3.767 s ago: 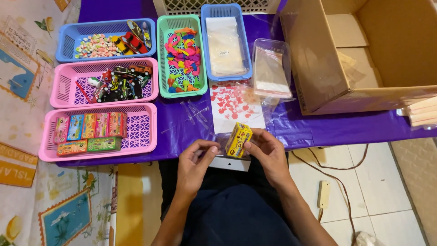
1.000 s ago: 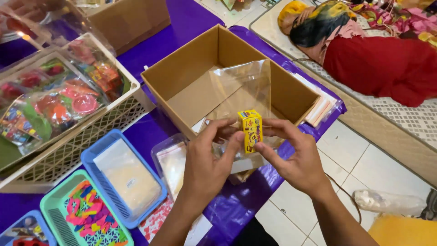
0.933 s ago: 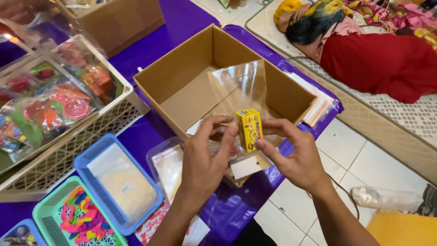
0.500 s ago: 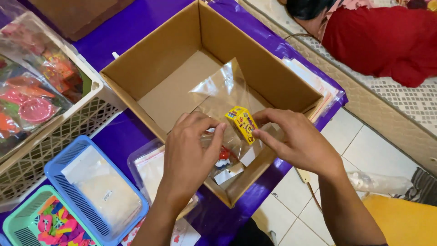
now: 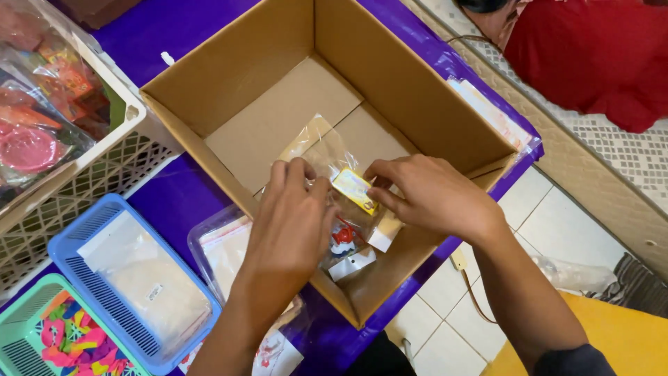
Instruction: The person packs small toy items and accessories into plastic bags and a cardboard box by hand.
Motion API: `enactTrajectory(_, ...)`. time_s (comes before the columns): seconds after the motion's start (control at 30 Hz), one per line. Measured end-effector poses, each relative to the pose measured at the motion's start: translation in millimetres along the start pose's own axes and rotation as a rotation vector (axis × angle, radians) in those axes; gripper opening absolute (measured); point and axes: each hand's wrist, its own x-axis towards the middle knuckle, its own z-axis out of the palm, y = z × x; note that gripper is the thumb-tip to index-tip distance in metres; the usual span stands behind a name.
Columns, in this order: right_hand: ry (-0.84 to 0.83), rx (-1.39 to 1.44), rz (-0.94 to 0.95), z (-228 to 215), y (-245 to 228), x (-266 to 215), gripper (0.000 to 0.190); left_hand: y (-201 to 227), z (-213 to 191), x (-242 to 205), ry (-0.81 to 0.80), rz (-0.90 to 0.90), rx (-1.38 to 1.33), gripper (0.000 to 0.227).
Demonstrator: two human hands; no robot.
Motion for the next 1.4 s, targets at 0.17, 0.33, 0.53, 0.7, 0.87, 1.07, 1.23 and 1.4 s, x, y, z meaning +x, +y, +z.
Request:
enactTrajectory(0.17,0.032,-0.028,0.005,11.9,5.8,17.8,0.031,-2.9,7.1,2.3,-0.170,-0.007,0.006,0.030)
enactTrajectory(0.33,0.070,-0.018,-0.022,11.1,5.8,14.7,0.037,-7.2,5.7,1.2,-0.163,0.064,-0.034,0.032)
enactTrajectory(0.53,0.163,-0.007,-0.086,16.4,0.6,0.9,0.039,-23.0,7.6,-10.9,0.066,0.151,0.016,0.031)
enactTrajectory(0.7,0.232,-0.024,-0.096,23.2,4.6,-10.2,0.035,-24.9,-6.7,-29.4,0.100,0.070,0.061,0.030)
enactTrajectory(0.87,0.336,-0.065,-0.085,34.4,11.3,-12.2,0.034,-21.4,-10.9,-39.4,0.161,0.036,0.042,0.030)
enactTrajectory(1.07,0.440,-0.123,-0.117,43.4,16.3,-10.3,0.030,-25.0,-9.6,-46.7,0.210,0.009,0.003,0.028)
enactTrajectory(1.23,0.565,-0.120,-0.207,49.3,16.8,-9.7,0.023,-30.6,1.4,-48.9,0.265,0.032,-0.001,0.031)
enactTrajectory(1.4,0.924,-0.122,-0.356,61.2,24.3,-2.6,0.017,-26.7,0.6,-56.1,0.426,0.137,-0.063,0.027)
